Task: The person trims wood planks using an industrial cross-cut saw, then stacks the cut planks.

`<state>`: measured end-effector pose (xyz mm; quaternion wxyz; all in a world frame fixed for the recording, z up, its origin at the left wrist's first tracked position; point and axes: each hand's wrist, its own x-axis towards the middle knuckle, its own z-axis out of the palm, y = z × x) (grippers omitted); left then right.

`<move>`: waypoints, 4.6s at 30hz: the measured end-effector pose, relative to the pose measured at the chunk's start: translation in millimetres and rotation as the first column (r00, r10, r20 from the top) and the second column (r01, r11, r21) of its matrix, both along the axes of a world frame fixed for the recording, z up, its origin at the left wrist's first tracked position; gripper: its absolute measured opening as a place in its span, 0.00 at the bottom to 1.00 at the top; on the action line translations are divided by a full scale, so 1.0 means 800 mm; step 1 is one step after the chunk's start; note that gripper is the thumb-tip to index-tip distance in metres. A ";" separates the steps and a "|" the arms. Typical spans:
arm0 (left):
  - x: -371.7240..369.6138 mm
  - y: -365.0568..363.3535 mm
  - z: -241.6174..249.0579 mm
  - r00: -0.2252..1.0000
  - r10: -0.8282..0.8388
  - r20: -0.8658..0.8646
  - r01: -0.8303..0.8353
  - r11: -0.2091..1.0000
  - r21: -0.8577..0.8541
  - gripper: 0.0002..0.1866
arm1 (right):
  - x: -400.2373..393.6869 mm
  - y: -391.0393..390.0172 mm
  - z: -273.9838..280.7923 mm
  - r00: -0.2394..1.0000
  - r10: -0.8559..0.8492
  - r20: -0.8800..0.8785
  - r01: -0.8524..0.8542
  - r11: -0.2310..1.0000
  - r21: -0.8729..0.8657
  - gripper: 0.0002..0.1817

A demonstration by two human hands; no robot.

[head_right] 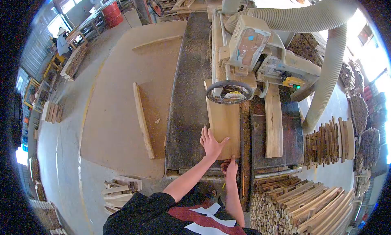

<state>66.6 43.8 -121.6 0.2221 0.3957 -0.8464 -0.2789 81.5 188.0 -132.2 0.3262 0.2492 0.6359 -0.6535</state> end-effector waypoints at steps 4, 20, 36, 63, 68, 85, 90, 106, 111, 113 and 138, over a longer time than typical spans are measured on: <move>-0.001 -0.001 -0.001 1.000 -0.001 -0.005 0.001 1.000 0.006 0.56 | 0.003 -0.001 0.002 0.999 0.024 -0.034 -0.023 0.999 0.041 0.30; -0.023 -0.019 -0.004 0.999 -0.005 -0.044 0.003 1.000 -0.031 0.51 | -0.024 -0.020 0.004 0.998 0.057 -0.029 -0.053 0.994 0.099 0.30; -0.021 -0.064 -0.006 0.998 -0.029 -0.057 0.029 1.000 0.010 0.32 | -0.023 -0.023 0.007 0.998 0.024 -0.060 -0.015 0.991 0.136 0.30; -0.440 -0.843 -0.047 0.941 0.173 0.292 -0.061 0.932 -0.356 0.28 | 0.011 0.019 -0.026 0.995 -0.097 0.008 0.089 0.940 0.330 0.31; -0.254 -0.707 -0.049 0.941 0.295 -0.168 -0.329 0.914 -0.237 0.21 | 0.000 0.010 -0.041 0.993 -0.096 -0.075 0.118 0.902 0.415 0.30; 0.066 -0.325 0.055 0.732 0.433 -0.526 0.520 0.143 0.842 0.25 | -0.018 -0.024 -0.001 0.978 0.021 -0.208 0.004 0.993 0.118 0.33; 0.043 -0.313 0.068 0.867 0.294 -0.403 0.289 0.361 0.887 0.23 | -0.012 -0.025 -0.008 0.983 -0.033 -0.181 0.060 0.988 0.146 0.32; -0.067 -0.229 0.114 0.734 0.572 -0.365 0.201 0.331 0.922 0.20 | -0.017 -0.032 0.017 0.990 -0.042 -0.138 0.062 0.987 0.147 0.32; -0.305 -0.414 0.080 0.727 0.460 -0.510 0.305 0.449 0.840 0.25 | -0.017 -0.033 0.016 0.983 -0.042 -0.176 0.070 0.985 0.155 0.31; -0.421 -0.486 0.116 0.474 0.658 -0.585 0.518 0.329 0.789 0.34 | -0.018 -0.038 0.018 0.985 -0.050 -0.163 0.075 0.986 0.151 0.31; -0.035 -0.024 -0.010 0.986 -0.165 -0.025 0.166 0.972 0.166 0.40 | -0.033 -0.044 0.013 0.987 -0.149 0.056 0.141 0.980 0.138 0.32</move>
